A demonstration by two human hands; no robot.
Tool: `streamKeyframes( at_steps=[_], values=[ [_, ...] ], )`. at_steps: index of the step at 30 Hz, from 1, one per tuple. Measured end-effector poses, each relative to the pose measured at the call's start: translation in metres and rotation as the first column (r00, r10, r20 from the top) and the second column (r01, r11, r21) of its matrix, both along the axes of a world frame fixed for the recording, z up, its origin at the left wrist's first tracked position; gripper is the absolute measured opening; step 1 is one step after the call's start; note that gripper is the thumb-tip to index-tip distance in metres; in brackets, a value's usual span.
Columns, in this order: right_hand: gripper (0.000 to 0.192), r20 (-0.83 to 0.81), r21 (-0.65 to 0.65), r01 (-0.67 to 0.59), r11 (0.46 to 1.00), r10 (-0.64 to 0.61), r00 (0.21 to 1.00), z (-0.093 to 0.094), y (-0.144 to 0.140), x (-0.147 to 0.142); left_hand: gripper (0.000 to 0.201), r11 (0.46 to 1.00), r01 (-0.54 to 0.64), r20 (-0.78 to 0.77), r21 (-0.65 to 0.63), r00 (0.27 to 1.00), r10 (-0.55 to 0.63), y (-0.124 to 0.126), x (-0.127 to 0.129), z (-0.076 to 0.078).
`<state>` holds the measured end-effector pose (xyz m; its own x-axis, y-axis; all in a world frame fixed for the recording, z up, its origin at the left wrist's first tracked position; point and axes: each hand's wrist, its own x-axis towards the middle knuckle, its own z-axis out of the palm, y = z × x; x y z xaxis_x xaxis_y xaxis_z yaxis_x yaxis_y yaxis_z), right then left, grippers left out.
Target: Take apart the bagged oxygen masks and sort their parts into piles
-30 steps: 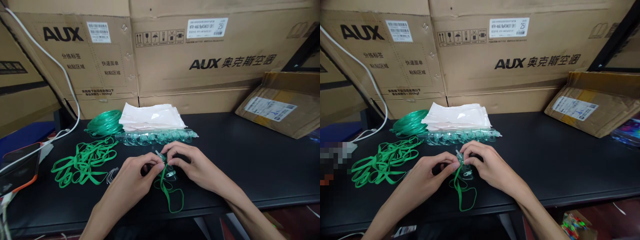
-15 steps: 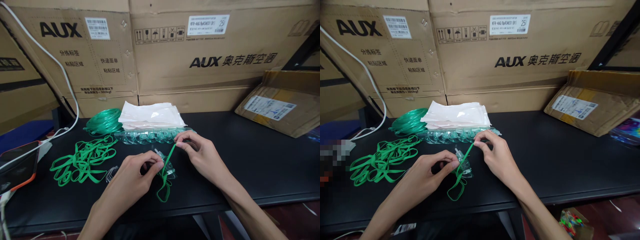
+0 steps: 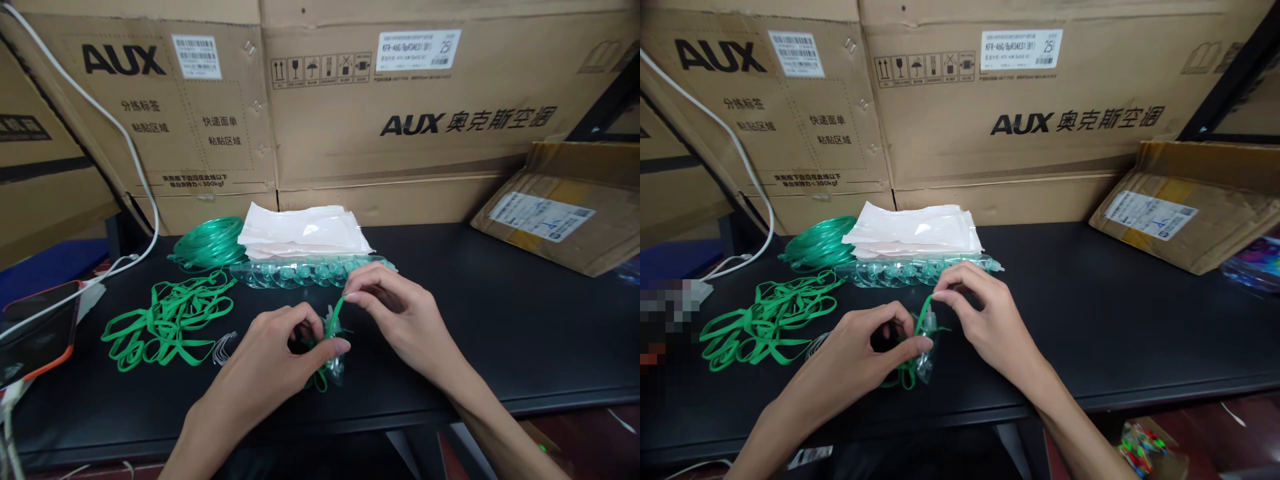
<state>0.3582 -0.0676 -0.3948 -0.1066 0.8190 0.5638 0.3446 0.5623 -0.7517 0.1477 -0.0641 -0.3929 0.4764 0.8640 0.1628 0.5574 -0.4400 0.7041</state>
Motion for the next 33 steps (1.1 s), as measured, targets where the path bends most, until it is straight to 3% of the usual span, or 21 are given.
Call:
streamKeyframes(
  at_steps=[5, 9, 15, 19, 24, 28, 33],
  values=[
    [0.005, 0.020, 0.016, -0.056, 0.998, 0.055, 0.998, 0.002, -0.005, -0.009, 0.031, 0.997, -0.009, -0.030, 0.079, 0.999, 0.011, 0.002, 0.001, -0.005],
    [0.015, -0.097, -0.178, 0.031, 0.984, -0.049, 0.994, 0.001, -0.003, -0.008, 0.035, 0.994, -0.072, 0.020, 0.077, 0.997, 0.071, 0.004, -0.002, -0.004],
    [0.024, -0.029, -0.403, 0.021, 0.915, -0.036, 0.999, -0.004, -0.001, -0.013, 0.019, 0.997, -0.074, 0.192, 0.013, 0.979, 0.070, 0.009, -0.007, -0.007],
    [0.023, -0.188, -0.494, -0.152, 0.856, 0.066, 0.980, -0.003, -0.004, -0.023, 0.010, 0.999, -0.041, 0.342, -0.008, 0.939, 0.041, 0.011, -0.008, -0.010],
    [0.040, -0.492, -0.474, -0.389, 0.790, 0.129, 0.861, 0.000, -0.010, -0.034, 0.015, 0.995, -0.056, 0.437, -0.084, 0.895, 0.087, 0.012, -0.009, -0.012],
    [0.045, -0.543, -0.437, -0.404, 0.804, 0.122, 0.831, -0.004, -0.011, -0.038, 0.021, 0.987, 0.036, 0.500, -0.157, 0.865, 0.048, 0.012, -0.006, -0.012],
    [0.052, -0.459, -0.401, -0.249, 0.881, 0.041, 0.887, -0.011, 0.000, -0.032, 0.036, 0.946, 0.198, 0.622, -0.257, 0.783, 0.005, 0.011, 0.002, -0.013]
  ],
)
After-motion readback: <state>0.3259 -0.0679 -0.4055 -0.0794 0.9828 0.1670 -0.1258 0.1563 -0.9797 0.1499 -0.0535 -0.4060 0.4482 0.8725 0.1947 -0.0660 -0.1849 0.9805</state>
